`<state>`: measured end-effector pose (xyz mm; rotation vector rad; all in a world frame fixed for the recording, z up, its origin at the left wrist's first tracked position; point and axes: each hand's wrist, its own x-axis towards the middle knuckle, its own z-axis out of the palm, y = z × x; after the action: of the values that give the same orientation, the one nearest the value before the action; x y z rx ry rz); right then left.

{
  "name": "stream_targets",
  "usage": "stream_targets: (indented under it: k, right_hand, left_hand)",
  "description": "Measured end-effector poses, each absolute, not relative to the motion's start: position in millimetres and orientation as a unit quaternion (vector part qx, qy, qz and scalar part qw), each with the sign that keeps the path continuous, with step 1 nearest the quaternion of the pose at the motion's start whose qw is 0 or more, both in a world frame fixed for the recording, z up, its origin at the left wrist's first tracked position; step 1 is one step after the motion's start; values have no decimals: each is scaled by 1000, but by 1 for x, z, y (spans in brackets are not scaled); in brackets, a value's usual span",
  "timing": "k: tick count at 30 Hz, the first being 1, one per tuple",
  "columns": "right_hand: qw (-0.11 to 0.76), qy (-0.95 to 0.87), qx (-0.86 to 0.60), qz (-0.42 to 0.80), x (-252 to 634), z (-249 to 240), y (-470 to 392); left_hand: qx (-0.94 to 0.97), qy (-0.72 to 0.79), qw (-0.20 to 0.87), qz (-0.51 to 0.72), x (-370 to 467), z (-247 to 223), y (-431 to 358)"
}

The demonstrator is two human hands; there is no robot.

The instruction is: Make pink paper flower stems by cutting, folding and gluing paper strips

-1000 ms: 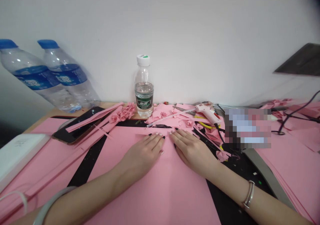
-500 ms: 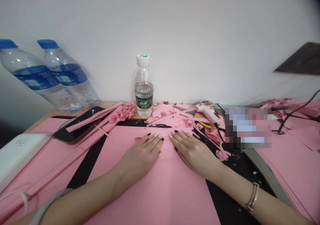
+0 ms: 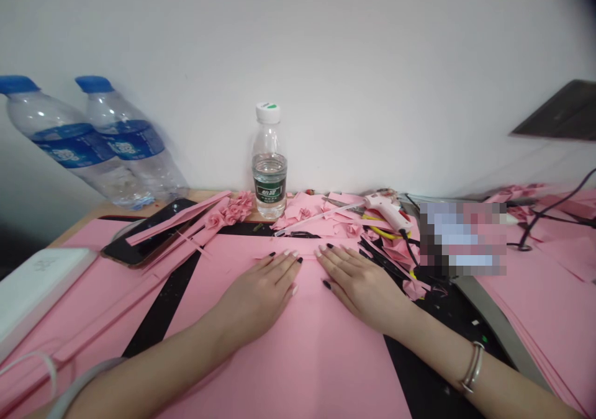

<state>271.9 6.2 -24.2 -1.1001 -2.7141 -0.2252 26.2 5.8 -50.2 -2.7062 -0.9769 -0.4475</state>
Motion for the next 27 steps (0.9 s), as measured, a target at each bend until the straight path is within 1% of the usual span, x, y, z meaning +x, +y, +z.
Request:
stream_targets:
  k: [5, 11, 17, 23, 27]
  right_hand:
    - [96, -919, -375, -76, 272, -25, 6]
    - [75, -919, -383, -59, 275, -26, 3]
    - [64, -916, -394, -28, 281, -25, -4]
    - [95, -907, -410, -4, 282, -27, -2]
    - [129, -904, -404, -46, 277, -30, 4]
  left_hand:
    - [-917, -350, 99, -164, 29, -43, 10]
    - [-916, -367, 70, -149, 25, -47, 6]
    - [-914, -378, 73, -131, 22, -51, 2]
    - [-911, -389, 60, -126, 22, -50, 2]
    - [-909, -400, 46, -107, 28, -47, 2]
